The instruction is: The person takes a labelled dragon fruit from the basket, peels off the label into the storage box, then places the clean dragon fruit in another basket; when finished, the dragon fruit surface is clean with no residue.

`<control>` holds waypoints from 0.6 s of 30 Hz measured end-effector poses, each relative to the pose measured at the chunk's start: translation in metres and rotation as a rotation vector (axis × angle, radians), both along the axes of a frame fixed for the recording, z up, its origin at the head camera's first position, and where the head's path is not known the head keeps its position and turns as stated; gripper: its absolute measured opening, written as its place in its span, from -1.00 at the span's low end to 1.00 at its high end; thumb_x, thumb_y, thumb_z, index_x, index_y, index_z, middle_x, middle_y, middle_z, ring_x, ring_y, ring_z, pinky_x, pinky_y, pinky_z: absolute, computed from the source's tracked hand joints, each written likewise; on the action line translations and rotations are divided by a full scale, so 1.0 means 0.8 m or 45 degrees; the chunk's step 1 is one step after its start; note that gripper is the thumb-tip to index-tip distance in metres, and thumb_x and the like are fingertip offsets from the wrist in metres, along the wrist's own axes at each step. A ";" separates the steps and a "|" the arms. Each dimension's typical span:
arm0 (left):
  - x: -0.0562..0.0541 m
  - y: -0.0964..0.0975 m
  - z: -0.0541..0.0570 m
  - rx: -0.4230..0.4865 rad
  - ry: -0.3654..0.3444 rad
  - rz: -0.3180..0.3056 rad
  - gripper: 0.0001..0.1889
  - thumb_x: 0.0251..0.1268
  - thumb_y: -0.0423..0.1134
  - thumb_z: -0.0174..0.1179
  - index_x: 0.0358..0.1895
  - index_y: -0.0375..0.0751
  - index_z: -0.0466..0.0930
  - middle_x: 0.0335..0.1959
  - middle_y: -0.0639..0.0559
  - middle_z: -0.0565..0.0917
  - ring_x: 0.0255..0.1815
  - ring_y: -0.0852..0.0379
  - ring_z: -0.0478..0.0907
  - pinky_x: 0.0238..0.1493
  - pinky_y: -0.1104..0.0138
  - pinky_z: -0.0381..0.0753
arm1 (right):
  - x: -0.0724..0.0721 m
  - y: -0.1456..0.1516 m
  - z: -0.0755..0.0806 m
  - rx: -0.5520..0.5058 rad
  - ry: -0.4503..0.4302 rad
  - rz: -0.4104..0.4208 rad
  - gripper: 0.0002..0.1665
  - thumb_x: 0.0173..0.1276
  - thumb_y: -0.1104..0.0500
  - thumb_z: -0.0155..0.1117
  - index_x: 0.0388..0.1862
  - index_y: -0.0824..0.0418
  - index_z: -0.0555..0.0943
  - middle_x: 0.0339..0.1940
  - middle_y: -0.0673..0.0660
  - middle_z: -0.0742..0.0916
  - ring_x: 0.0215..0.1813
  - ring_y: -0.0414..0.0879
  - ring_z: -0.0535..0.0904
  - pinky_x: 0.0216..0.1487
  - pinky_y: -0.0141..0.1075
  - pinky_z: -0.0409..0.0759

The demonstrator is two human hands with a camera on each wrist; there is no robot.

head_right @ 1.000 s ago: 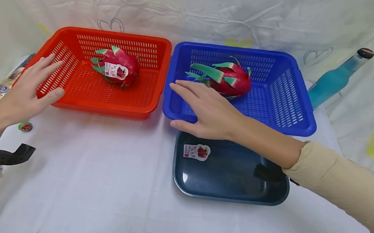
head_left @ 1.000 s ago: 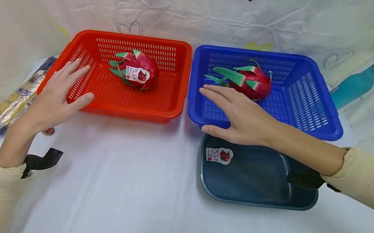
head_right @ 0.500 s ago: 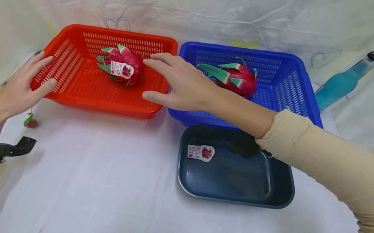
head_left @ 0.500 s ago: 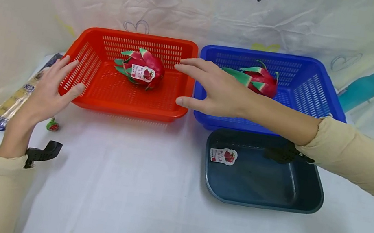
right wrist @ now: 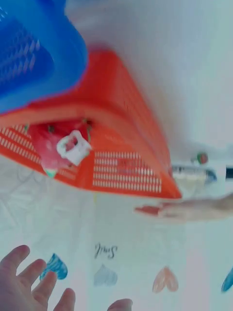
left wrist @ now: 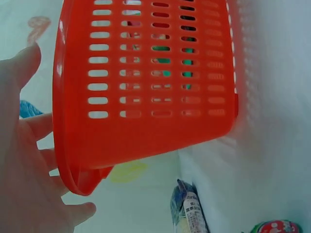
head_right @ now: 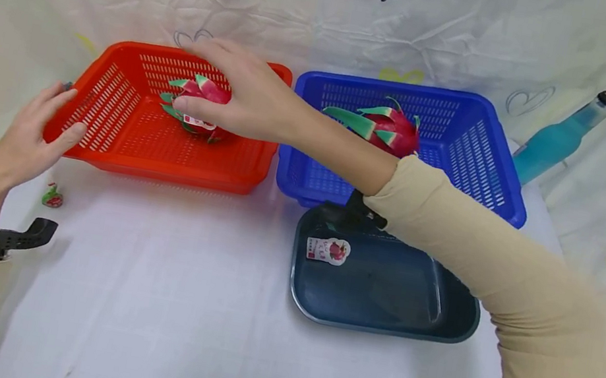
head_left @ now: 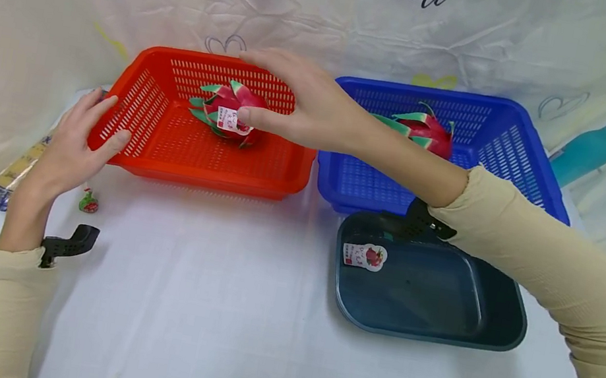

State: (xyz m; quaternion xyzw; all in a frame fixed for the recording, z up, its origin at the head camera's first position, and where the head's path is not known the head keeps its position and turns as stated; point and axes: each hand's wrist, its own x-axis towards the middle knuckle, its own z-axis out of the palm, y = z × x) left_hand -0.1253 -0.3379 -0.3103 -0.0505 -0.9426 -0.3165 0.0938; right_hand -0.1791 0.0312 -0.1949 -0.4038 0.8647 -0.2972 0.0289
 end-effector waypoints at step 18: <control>-0.003 -0.026 -0.014 -0.005 -0.195 0.027 -0.17 0.38 0.06 0.02 0.58 -0.06 -0.19 0.62 -0.12 -0.22 0.56 -0.35 -0.15 0.14 -0.45 0.25 | -0.084 -0.071 -0.011 0.288 0.025 -0.031 -0.12 0.31 -0.37 0.09 0.54 -0.19 0.12 0.58 -0.04 0.21 0.59 -0.13 0.07 0.57 -0.11 0.10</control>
